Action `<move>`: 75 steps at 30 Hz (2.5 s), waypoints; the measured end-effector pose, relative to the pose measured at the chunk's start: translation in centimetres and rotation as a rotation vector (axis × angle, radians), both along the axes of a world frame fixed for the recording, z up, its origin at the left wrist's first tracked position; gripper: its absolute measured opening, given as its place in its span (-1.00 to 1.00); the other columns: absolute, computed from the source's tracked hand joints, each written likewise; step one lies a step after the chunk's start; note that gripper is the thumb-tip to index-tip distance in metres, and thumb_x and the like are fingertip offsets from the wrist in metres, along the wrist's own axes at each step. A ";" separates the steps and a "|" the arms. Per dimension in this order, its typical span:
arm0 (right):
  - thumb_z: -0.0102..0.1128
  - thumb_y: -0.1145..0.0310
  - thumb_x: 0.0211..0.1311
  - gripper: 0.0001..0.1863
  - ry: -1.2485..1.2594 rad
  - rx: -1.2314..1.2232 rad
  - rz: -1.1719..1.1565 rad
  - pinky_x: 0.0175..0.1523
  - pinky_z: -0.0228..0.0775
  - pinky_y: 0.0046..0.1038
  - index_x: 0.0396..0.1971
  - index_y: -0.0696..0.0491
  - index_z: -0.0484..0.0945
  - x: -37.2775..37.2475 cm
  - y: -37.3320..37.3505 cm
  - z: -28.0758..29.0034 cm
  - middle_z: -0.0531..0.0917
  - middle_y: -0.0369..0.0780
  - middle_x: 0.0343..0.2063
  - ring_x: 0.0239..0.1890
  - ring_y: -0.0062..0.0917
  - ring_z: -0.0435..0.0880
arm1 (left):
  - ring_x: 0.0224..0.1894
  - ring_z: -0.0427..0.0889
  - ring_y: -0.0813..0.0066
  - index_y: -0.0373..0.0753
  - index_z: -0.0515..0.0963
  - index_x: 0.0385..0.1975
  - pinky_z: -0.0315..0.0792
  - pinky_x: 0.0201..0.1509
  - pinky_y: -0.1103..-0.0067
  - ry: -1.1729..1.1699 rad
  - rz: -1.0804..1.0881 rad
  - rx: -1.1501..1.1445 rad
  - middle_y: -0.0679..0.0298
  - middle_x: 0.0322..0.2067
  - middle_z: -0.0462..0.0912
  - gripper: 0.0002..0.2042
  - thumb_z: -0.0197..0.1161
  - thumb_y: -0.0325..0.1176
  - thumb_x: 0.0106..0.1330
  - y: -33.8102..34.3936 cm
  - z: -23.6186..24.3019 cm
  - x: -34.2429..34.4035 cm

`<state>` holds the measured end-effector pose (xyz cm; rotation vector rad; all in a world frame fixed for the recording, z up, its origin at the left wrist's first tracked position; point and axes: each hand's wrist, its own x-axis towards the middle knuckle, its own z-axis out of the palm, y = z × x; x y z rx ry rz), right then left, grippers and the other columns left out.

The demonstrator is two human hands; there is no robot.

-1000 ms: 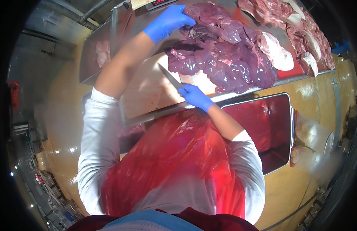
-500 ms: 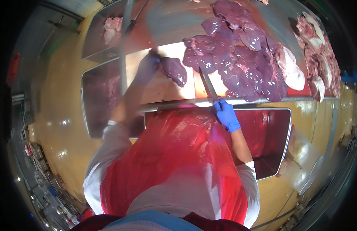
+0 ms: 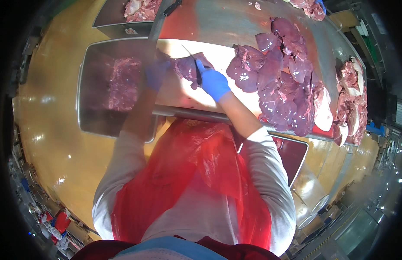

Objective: The person uses a knife to cut large pieces of dark red meat on a white cutting board. They trim and slice the meat into smaller portions, placing the cut pieces into a metal bin to the left.

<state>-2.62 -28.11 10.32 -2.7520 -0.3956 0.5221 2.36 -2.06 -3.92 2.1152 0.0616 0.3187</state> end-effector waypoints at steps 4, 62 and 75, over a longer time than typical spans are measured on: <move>0.24 0.28 0.20 -0.08 0.021 0.002 0.002 -0.12 0.57 -0.03 0.54 -0.08 -0.01 0.5 0.5 -1.4 0.68 0.07 -0.16 -0.20 0.00 0.71 | -0.46 0.70 0.25 -0.30 0.68 -0.53 0.55 -0.27 0.37 0.273 0.120 -0.097 0.10 -0.50 0.73 -0.72 0.45 -0.18 -0.04 -1.9 5.5 0.0; 0.12 0.48 0.42 -0.27 -0.231 0.476 -0.986 -0.15 0.58 -0.27 0.54 -0.09 0.09 -30.7 -16.2 -4.5 0.70 0.11 -0.14 -0.21 -0.14 0.79 | -0.30 0.61 -0.01 -0.20 0.65 -0.39 0.46 -0.08 0.18 -0.397 -0.209 0.845 0.08 -0.39 0.66 -0.90 0.24 -0.35 0.24 6.6 8.4 3.5; 0.11 0.50 0.43 -0.28 -0.323 0.490 -0.831 -0.07 0.56 -0.37 0.53 -0.05 0.10 -26.9 -17.2 -3.9 0.66 0.05 0.03 -0.15 -0.31 0.70 | -0.17 0.56 -0.04 -0.25 0.56 -0.35 0.43 0.05 0.18 -0.220 -0.696 0.752 0.04 -0.32 0.59 -0.94 0.22 -0.43 0.22 -2.2 4.6 -0.2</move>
